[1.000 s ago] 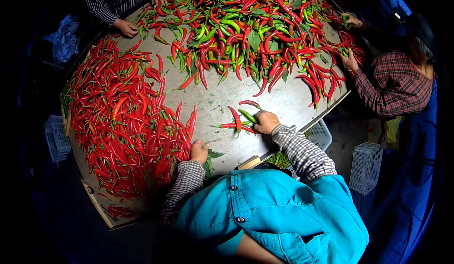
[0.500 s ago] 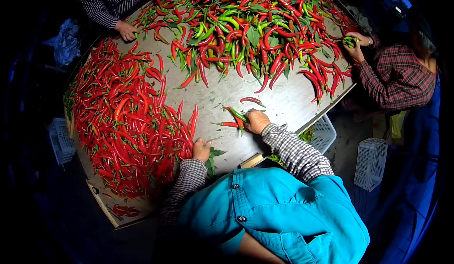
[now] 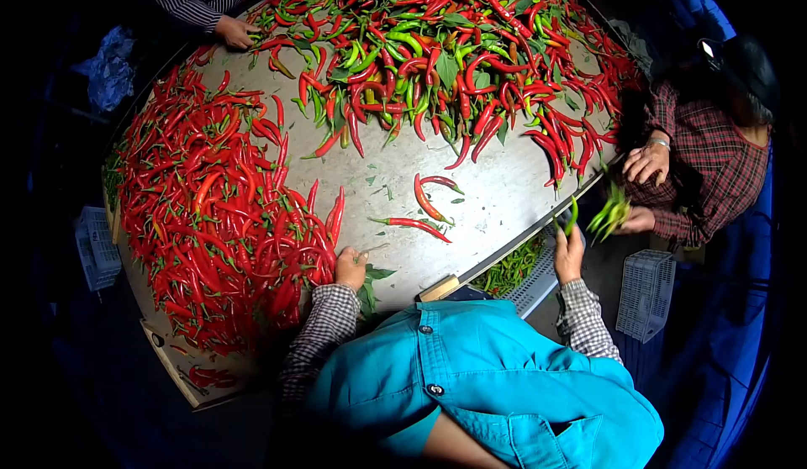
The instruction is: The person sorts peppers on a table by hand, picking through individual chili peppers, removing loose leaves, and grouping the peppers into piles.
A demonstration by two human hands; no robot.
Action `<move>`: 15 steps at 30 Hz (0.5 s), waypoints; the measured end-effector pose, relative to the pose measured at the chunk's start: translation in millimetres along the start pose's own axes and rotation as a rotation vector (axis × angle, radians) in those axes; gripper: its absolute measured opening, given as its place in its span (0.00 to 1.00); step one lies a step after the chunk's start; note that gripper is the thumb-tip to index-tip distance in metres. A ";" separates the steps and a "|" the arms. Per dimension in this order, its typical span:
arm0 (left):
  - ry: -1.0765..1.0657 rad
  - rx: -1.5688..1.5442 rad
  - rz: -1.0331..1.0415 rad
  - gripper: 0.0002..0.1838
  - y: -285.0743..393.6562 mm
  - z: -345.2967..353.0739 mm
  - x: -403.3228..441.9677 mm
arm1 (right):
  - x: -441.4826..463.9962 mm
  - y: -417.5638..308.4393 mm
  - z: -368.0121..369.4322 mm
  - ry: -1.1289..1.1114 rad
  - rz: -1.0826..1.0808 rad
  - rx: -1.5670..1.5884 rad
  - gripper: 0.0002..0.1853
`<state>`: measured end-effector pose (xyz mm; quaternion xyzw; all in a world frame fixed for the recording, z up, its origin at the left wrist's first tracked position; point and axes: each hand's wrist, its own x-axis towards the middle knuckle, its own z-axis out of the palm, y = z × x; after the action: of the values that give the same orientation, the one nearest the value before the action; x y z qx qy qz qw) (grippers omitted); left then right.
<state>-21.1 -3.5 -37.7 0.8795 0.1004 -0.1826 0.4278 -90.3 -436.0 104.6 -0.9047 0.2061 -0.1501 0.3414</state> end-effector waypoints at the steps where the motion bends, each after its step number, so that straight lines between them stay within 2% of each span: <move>1: 0.001 -0.002 0.002 0.12 -2.5 1.8 0.9 | -14.9 22.1 -7.1 0.020 0.058 -0.056 0.11; 3: 0.010 -0.042 -0.009 0.13 -8.7 4.5 2.4 | -42.5 71.0 -16.7 -0.050 0.196 -0.260 0.15; 5: 0.027 -0.031 0.012 0.13 -13.9 6.2 3.4 | -57.3 95.0 -15.7 -0.093 0.187 -0.618 0.16; 6: 0.039 -0.022 0.036 0.13 -15.3 7.1 3.0 | -50.5 87.1 -13.3 -0.098 0.184 -0.617 0.16; 8: 0.034 -0.001 0.029 0.13 -10.8 5.0 2.2 | -17.5 34.5 0.4 0.054 -0.192 -0.395 0.14; 9: 0.030 0.019 0.038 0.13 -10.2 4.8 1.5 | -3.4 19.0 19.2 -0.046 -0.001 -0.091 0.12; 10: 0.031 0.021 0.041 0.13 -9.5 4.8 0.7 | 10.5 -18.8 34.2 -0.185 0.109 0.006 0.10; 11: 0.025 0.000 0.040 0.13 -8.0 3.9 1.0 | 20.4 -43.2 57.5 -0.207 -0.016 -0.032 0.08; 13: 0.027 -0.018 0.038 0.13 -6.7 3.0 1.9 | 35.4 -49.8 120.0 -0.328 -0.196 0.100 0.10; 15: 0.033 0.001 0.018 0.13 -10.1 4.7 1.9 | 45.9 -77.7 159.7 -0.263 -0.434 -0.018 0.14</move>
<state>-23.9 -1.1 -48.4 0.8835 0.0993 -0.1641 0.4273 36.4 -316.1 48.1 -0.9425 -0.0376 -0.0989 0.3170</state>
